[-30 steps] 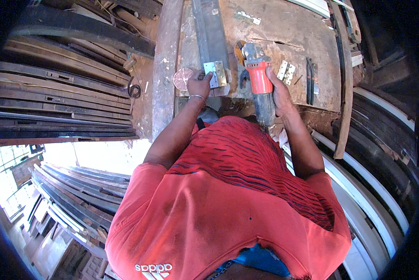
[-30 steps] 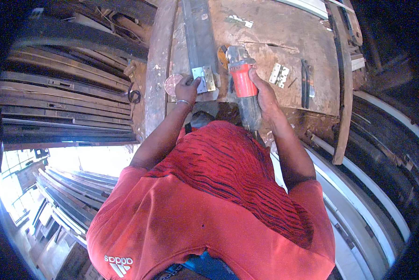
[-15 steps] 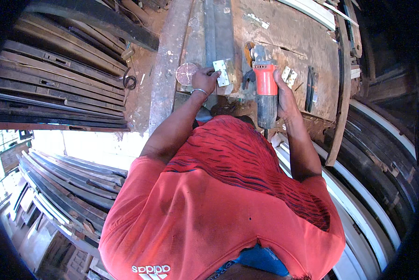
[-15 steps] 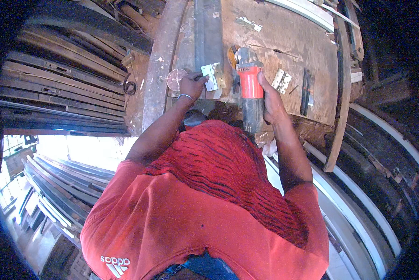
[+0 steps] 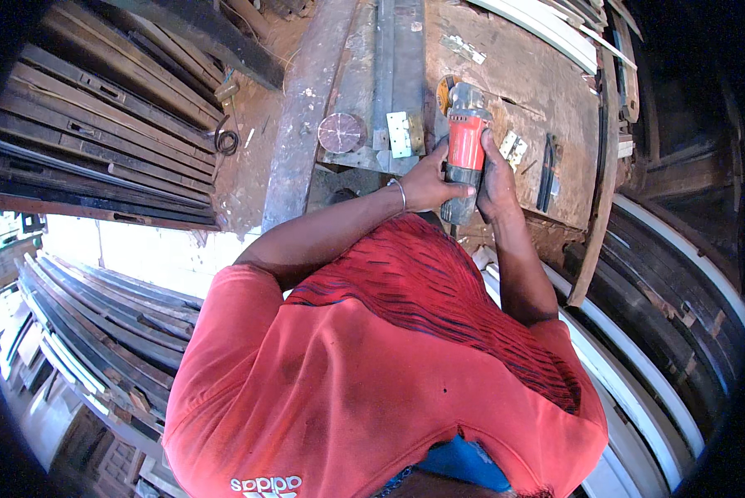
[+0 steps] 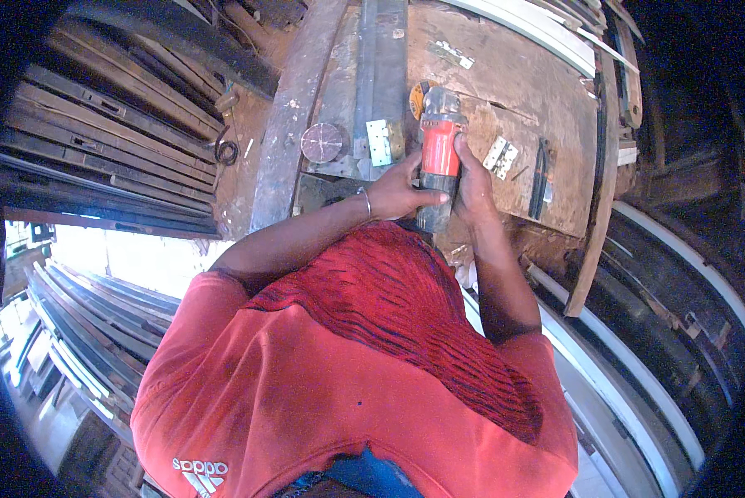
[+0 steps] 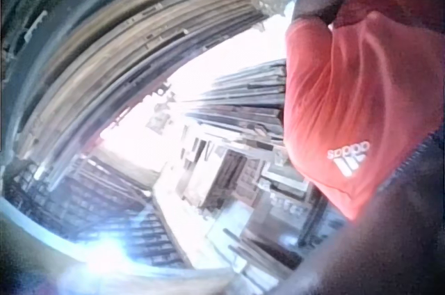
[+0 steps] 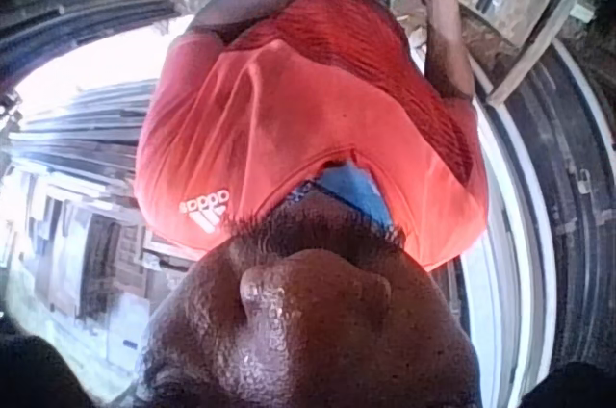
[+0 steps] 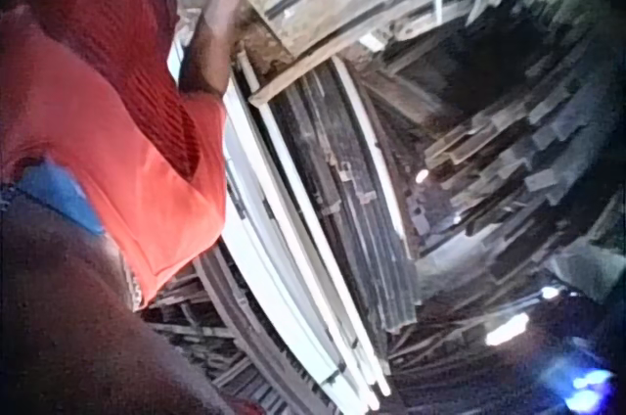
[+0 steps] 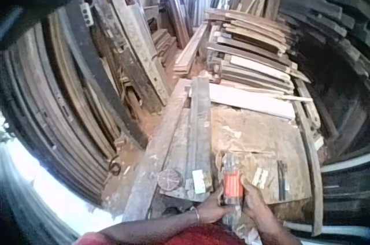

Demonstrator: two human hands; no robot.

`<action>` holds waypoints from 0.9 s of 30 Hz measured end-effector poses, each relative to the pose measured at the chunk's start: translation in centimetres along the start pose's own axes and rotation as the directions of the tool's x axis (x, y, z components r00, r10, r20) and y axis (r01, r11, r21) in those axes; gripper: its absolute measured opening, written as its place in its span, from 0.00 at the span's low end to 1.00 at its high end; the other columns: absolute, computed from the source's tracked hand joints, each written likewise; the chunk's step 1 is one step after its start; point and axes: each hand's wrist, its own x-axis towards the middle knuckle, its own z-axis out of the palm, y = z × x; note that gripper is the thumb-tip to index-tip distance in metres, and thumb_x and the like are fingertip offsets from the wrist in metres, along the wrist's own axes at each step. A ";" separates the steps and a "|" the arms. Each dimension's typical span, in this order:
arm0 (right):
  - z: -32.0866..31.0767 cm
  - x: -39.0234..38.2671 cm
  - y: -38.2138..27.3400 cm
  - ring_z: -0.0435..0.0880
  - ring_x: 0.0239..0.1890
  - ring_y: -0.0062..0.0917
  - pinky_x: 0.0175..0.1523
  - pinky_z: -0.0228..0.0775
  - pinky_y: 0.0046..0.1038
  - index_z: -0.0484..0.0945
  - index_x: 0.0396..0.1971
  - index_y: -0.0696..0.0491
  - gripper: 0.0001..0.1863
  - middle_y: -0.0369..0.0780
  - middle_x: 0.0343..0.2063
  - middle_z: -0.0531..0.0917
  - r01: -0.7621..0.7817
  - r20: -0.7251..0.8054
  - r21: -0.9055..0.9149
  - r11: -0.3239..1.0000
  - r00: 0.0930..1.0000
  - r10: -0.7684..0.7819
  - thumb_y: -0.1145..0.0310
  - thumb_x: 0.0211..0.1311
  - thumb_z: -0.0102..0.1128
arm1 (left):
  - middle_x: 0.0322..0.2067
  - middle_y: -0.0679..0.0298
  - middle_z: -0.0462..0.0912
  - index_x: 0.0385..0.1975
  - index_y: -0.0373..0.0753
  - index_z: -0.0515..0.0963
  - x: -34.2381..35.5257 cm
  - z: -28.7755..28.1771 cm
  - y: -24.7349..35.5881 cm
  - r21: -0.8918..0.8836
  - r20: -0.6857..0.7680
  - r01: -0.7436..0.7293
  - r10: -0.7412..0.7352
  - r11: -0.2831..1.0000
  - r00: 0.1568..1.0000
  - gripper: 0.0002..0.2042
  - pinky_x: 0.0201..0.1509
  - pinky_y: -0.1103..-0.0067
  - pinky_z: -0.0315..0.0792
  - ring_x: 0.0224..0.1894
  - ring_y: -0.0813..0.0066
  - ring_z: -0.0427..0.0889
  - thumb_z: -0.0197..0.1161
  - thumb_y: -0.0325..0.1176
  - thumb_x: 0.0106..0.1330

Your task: The person uses an angle grinder to smooth or cut metal hinges on a workbench, then walks to retrieve a hammer and uses it to strike a metal component.

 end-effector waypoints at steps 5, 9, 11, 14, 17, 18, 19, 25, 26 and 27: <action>0.0 -0.2 1.0 0.85 0.42 0.29 0.49 0.79 0.33 0.75 0.54 0.60 0.34 0.43 0.43 0.83 0.024 -0.059 -0.042 0.999 0.998 -0.026 0.40 0.70 0.51 | 0.61 0.53 0.72 0.69 0.36 0.56 -0.3 0.4 -1.5 0.062 -0.005 -0.007 0.007 0.998 1.000 0.45 0.69 0.69 0.64 0.63 0.65 0.72 0.77 0.34 0.54; 0.7 -0.2 1.2 0.85 0.40 0.27 0.47 0.80 0.31 0.75 0.52 0.59 0.36 0.42 0.42 0.83 0.058 -0.142 -0.082 0.995 0.987 -0.069 0.37 0.67 0.53 | 0.61 0.53 0.73 0.69 0.35 0.56 -0.6 0.1 -1.0 0.107 -0.006 -0.041 0.042 0.993 0.999 0.44 0.70 0.69 0.63 0.63 0.64 0.72 0.77 0.34 0.54; 0.8 -0.3 0.8 0.85 0.38 0.25 0.44 0.80 0.30 0.76 0.52 0.59 0.37 0.42 0.41 0.84 -0.016 -0.181 -0.094 0.995 0.983 -0.001 0.36 0.65 0.56 | 0.59 0.52 0.74 0.70 0.35 0.56 -0.6 0.2 -0.7 0.103 -0.026 -0.076 0.079 0.992 0.997 0.45 0.68 0.69 0.66 0.62 0.64 0.73 0.77 0.35 0.55; 0.4 0.4 1.2 0.85 0.36 0.24 0.42 0.81 0.29 0.76 0.50 0.59 0.33 0.41 0.39 0.84 0.085 -0.144 -0.287 0.954 0.981 -0.130 0.41 0.65 0.61 | 0.56 0.48 0.77 0.67 0.33 0.61 -0.9 0.7 0.2 0.098 -0.118 -0.027 0.039 0.995 0.992 0.42 0.65 0.68 0.69 0.61 0.61 0.75 0.77 0.40 0.54; 0.9 0.6 0.8 0.85 0.35 0.23 0.41 0.80 0.27 0.77 0.48 0.59 0.28 0.40 0.37 0.84 0.083 -0.203 -0.333 0.939 0.967 -0.157 0.48 0.62 0.68 | 0.54 0.44 0.78 0.64 0.31 0.66 -1.2 0.5 1.6 0.244 -0.183 0.055 -0.010 0.968 0.983 0.41 0.62 0.67 0.71 0.59 0.55 0.77 0.77 0.46 0.53; 1.2 0.5 0.3 0.85 0.35 0.23 0.41 0.80 0.27 0.77 0.48 0.59 0.28 0.40 0.37 0.84 0.086 -0.199 -0.340 0.936 0.967 -0.161 0.48 0.62 0.68 | 0.54 0.44 0.78 0.64 0.31 0.66 -1.2 0.6 1.3 0.241 -0.186 0.049 -0.003 0.969 0.982 0.41 0.62 0.67 0.71 0.59 0.55 0.77 0.77 0.46 0.53; 1.4 0.5 -0.2 0.85 0.34 0.23 0.40 0.80 0.27 0.78 0.48 0.59 0.28 0.40 0.37 0.85 0.050 -0.141 -0.274 0.960 0.986 -0.091 0.51 0.60 0.70 | 0.53 0.43 0.78 0.63 0.31 0.66 -1.2 0.7 0.7 0.382 -0.237 0.019 0.079 0.924 0.968 0.43 0.62 0.66 0.70 0.58 0.52 0.77 0.78 0.48 0.52; 0.1 1.5 0.3 0.85 0.30 0.24 0.36 0.80 0.28 0.78 0.47 0.59 0.25 0.40 0.36 0.85 -0.023 -0.095 -0.402 0.915 0.995 -0.017 0.57 0.58 0.72 | 0.51 0.44 0.78 0.65 0.32 0.66 -1.8 -1.2 -0.5 0.555 -0.125 -0.095 0.196 0.826 0.973 0.44 0.61 0.65 0.71 0.56 0.49 0.78 0.77 0.49 0.51; -0.2 1.6 0.4 0.85 0.29 0.25 0.36 0.80 0.29 0.77 0.47 0.59 0.25 0.40 0.35 0.85 -0.029 -0.093 -0.389 0.921 0.996 -0.008 0.57 0.58 0.72 | 0.51 0.44 0.78 0.65 0.34 0.67 -2.0 -2.2 -0.8 0.550 -0.028 -0.136 0.181 0.824 0.983 0.43 0.61 0.66 0.71 0.56 0.50 0.78 0.77 0.48 0.52; -0.5 1.7 0.5 0.85 0.29 0.25 0.36 0.80 0.29 0.77 0.47 0.59 0.25 0.40 0.35 0.85 -0.028 -0.095 -0.393 0.919 0.995 -0.010 0.57 0.58 0.72 | 0.55 0.44 0.76 0.64 0.36 0.70 -2.1 -3.5 -1.1 0.488 0.083 -0.058 0.019 0.871 0.996 0.39 0.63 0.66 0.70 0.58 0.51 0.77 0.76 0.48 0.54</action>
